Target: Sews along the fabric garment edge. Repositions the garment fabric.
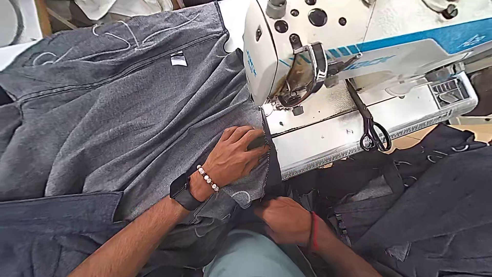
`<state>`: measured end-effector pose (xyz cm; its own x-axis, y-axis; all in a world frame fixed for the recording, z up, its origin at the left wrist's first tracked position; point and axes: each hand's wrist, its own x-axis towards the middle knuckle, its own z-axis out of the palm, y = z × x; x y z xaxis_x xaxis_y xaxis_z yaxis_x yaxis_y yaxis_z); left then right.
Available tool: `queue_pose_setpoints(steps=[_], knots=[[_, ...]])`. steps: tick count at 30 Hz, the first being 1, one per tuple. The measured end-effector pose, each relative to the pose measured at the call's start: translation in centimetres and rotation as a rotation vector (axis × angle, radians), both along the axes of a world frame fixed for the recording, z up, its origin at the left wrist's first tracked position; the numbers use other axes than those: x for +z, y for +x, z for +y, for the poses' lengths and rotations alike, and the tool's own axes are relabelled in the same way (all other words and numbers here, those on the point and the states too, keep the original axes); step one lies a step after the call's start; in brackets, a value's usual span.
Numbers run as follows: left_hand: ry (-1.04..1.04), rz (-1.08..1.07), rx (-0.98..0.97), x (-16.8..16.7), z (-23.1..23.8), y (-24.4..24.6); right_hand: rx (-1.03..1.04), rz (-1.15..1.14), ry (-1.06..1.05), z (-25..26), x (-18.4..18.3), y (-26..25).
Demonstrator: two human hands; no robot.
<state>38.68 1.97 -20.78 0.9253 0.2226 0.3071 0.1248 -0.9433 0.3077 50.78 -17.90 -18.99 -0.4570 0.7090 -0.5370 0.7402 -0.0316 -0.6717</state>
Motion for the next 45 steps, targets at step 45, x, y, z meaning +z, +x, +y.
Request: queue_pose_setpoints(steps=[45], knots=[[0.028, 0.069, 0.05, 0.2, 0.0, 0.1, -0.784, -0.512, 1.162, -9.9, -0.9, 3.5]])
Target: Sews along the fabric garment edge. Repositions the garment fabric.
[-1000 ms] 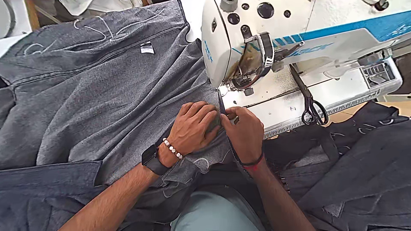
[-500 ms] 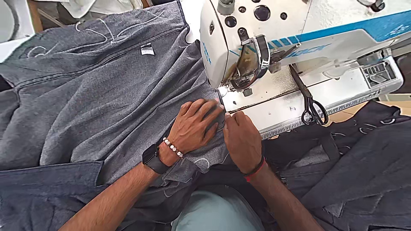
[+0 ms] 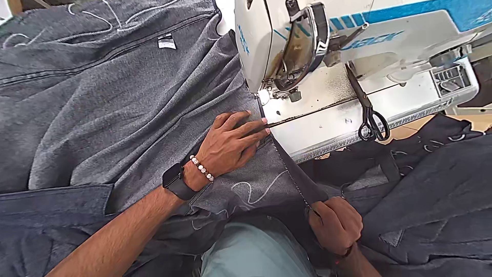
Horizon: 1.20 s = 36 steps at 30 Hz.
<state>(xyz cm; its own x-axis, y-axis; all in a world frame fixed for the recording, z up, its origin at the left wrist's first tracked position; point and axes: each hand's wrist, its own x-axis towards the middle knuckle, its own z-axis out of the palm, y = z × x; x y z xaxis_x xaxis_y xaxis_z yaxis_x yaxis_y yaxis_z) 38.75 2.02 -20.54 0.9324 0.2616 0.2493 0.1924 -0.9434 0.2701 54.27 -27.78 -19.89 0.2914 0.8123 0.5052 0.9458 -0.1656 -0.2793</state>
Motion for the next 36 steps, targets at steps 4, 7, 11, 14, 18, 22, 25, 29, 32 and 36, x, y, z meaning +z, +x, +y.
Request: queue_pose_setpoints(steps=[4, 7, 11, 14, 18, 22, 25, 29, 32, 36], knots=[[0.018, 0.006, -0.001, 0.1, 0.0, 0.0, -0.005, 0.239, -0.926, 3.3, 1.4, -0.5], [0.018, -0.015, -0.001, 0.0, 0.1, 0.0, 0.024, 0.317, -0.661, 6.4, 2.6, -0.6], [0.015, -0.02, 0.003, 0.0, -0.1, 0.0, -0.123, 0.316, -0.253, 12.1, 1.7, -0.3], [0.038, -0.016, 0.021, 0.1, 0.0, 0.0, -0.151, 0.224, -0.169, 13.6, -0.6, -0.8], [0.028, 0.001, 0.033, 0.2, 0.0, 0.0, -0.044, 0.148, -0.195, 12.3, -0.4, -0.8], [0.021, 0.004, 0.0, 0.1, 0.1, 0.0, 0.039, 0.002, -0.308, 12.3, 0.5, -0.6], [0.037, 0.004, -0.012, 0.1, 0.4, 0.1, 0.057, -0.038, -0.36, 12.5, 1.0, -0.4], [0.034, 0.007, 0.032, 0.3, 1.5, 0.7, 0.039, -0.076, -0.384, 14.1, 0.6, 0.4], [0.04, -0.008, 0.038, 0.5, 3.3, 1.3, 0.031, -0.086, -0.406, 16.1, 0.9, 0.9], [0.074, -0.01, 0.009, 0.7, 6.0, 1.5, 0.021, -0.085, -0.43, 18.6, 1.5, 1.1]])
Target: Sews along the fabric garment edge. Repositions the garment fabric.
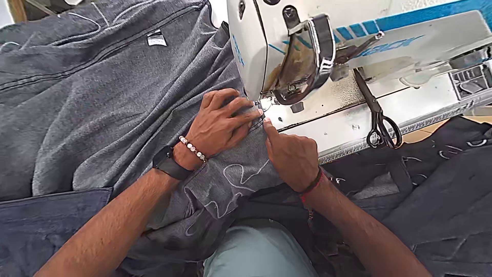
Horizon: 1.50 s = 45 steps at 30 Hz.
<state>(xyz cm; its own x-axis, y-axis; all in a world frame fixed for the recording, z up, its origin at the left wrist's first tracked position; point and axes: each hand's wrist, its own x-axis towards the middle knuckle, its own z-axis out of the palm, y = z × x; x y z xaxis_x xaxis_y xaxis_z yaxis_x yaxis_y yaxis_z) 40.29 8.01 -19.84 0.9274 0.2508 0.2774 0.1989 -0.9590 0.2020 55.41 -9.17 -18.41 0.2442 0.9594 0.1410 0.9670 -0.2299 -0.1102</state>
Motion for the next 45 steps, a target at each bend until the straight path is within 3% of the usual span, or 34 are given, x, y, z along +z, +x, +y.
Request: queue_pose_setpoints(steps=[8, 10, 13, 16, 18, 20, 22, 24, 27, 29, 33, 40, 42, 45], knots=[[0.095, -0.061, -0.19, 0.4, 6.3, 0.8, -0.042, -0.007, 0.019, 3.2, -0.2, -0.4], [0.122, 0.078, -0.068, 2.2, 4.2, 0.1, -0.064, -0.001, 0.055, 3.2, -0.7, -0.7], [0.053, 0.295, 0.36, 5.0, -4.8, -2.1, -0.152, 0.139, 0.158, 2.6, -1.3, -0.5], [-0.095, 0.359, 0.687, 2.9, -11.5, -5.9, -0.263, 0.37, 0.193, 1.8, -1.0, -0.1], [-0.119, 0.316, 0.651, 0.6, -10.4, -8.7, -0.297, 0.42, 0.139, 1.7, -0.4, 0.2], [-0.096, 0.314, 0.518, -0.1, -5.6, -10.7, -0.286, 0.485, 0.053, 1.7, 0.4, 0.6], [-0.11, 0.388, 0.39, 1.1, -0.2, -11.1, -0.25, 0.542, 0.006, 1.8, 1.1, 0.9], [-0.075, 0.459, 0.349, 3.7, 1.7, -9.0, -0.237, 0.516, 0.051, 1.9, 0.9, 0.6], [-0.128, 0.22, 0.277, 5.6, -1.2, -3.4, -0.27, 0.356, 0.176, 1.8, -0.5, -0.7], [-0.238, 0.047, 0.245, 3.8, -3.6, -0.7, -0.251, 0.239, 0.196, 1.6, -0.9, -1.3], [-0.108, 0.049, 0.256, 0.0, -4.4, 0.0, -0.195, 0.121, 0.077, 0.5, -0.7, -1.4], [-0.015, 0.13, 0.221, 0.4, -1.6, -0.2, -0.231, 0.076, 0.035, 2.8, -0.6, -1.9], [0.031, 0.161, 0.304, 1.7, -3.4, -0.6, -0.238, 0.073, 0.07, 2.9, -0.8, -1.9], [-0.027, 0.213, 0.62, 4.1, -9.5, -3.1, -0.195, 0.049, 0.187, 1.2, -1.9, -2.1]])
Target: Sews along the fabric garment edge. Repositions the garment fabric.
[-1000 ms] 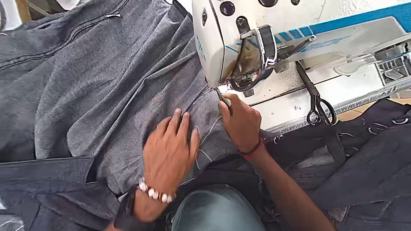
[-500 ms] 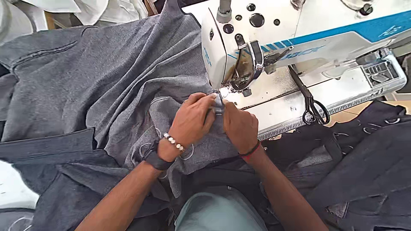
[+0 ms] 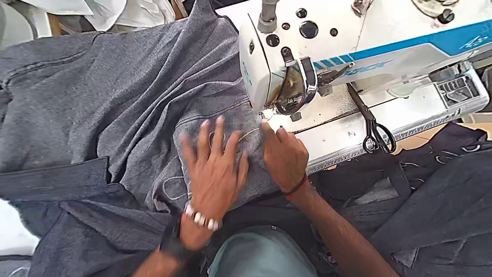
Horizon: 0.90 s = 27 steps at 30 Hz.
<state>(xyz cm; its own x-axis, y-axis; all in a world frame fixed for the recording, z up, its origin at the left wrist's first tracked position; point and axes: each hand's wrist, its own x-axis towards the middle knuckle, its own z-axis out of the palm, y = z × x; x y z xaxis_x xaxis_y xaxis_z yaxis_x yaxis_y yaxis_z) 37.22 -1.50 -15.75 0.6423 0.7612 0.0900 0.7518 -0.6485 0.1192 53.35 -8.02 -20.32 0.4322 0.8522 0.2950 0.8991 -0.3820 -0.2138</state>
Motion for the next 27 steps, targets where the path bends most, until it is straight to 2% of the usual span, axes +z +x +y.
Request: queue_pose_setpoints(steps=[2, 3, 4, 6, 8, 10, 11, 13, 15, 16, 19, 22, 24, 27], knots=[[-0.055, 0.065, 0.183, -0.6, -1.8, -3.5, 0.029, 0.023, -0.007, -1.5, -0.4, 0.1], [-0.066, 0.088, 0.22, -1.7, -1.2, -5.5, 0.026, 0.026, -0.019, -1.9, -0.5, 0.3], [-0.053, 0.093, 0.205, -2.9, 0.1, -7.7, 0.021, 0.026, -0.036, -2.3, -0.5, 0.4], [-0.026, 0.066, 0.056, -4.3, 4.6, -11.6, 0.033, 0.024, -0.069, -2.6, -0.7, 0.3], [-0.056, 0.149, -0.081, -3.5, 9.6, -13.0, 0.048, 0.022, -0.087, -2.6, -0.8, -0.1], [-0.099, 0.299, -0.081, -0.6, 11.6, -11.3, 0.083, 0.071, -0.091, -2.6, -0.3, -0.1], [-0.103, 0.298, -0.104, 1.2, 11.3, -9.4, 0.101, 0.132, -0.058, -2.6, 0.2, 0.4], [-0.091, 0.081, -0.204, 3.0, 9.1, -4.2, 0.093, 0.272, 0.082, -2.2, 1.8, 3.1], [-0.161, -0.263, -0.286, 1.5, 7.0, 0.7, 0.049, 0.236, 0.106, -0.4, 3.6, 7.0], [-0.18, -0.351, -0.311, -0.1, 6.3, 2.4, 0.054, 0.167, 0.097, 0.9, 3.8, 9.1], [-0.044, -0.341, -0.409, -4.5, 5.9, 3.9, 0.176, -0.081, 0.046, 4.4, 2.2, 14.3], [-0.005, -0.312, -0.45, -5.2, 6.2, 3.1, 0.195, -0.201, 0.043, 4.5, 1.8, 15.4], [-0.011, -0.31, -0.455, -5.1, 6.3, 2.7, 0.13, -0.108, -0.016, 2.9, 2.2, 14.4], [-0.023, -0.32, -0.454, -5.0, 6.5, 2.7, 0.054, 0.196, -0.075, -0.6, 2.6, 10.8]])
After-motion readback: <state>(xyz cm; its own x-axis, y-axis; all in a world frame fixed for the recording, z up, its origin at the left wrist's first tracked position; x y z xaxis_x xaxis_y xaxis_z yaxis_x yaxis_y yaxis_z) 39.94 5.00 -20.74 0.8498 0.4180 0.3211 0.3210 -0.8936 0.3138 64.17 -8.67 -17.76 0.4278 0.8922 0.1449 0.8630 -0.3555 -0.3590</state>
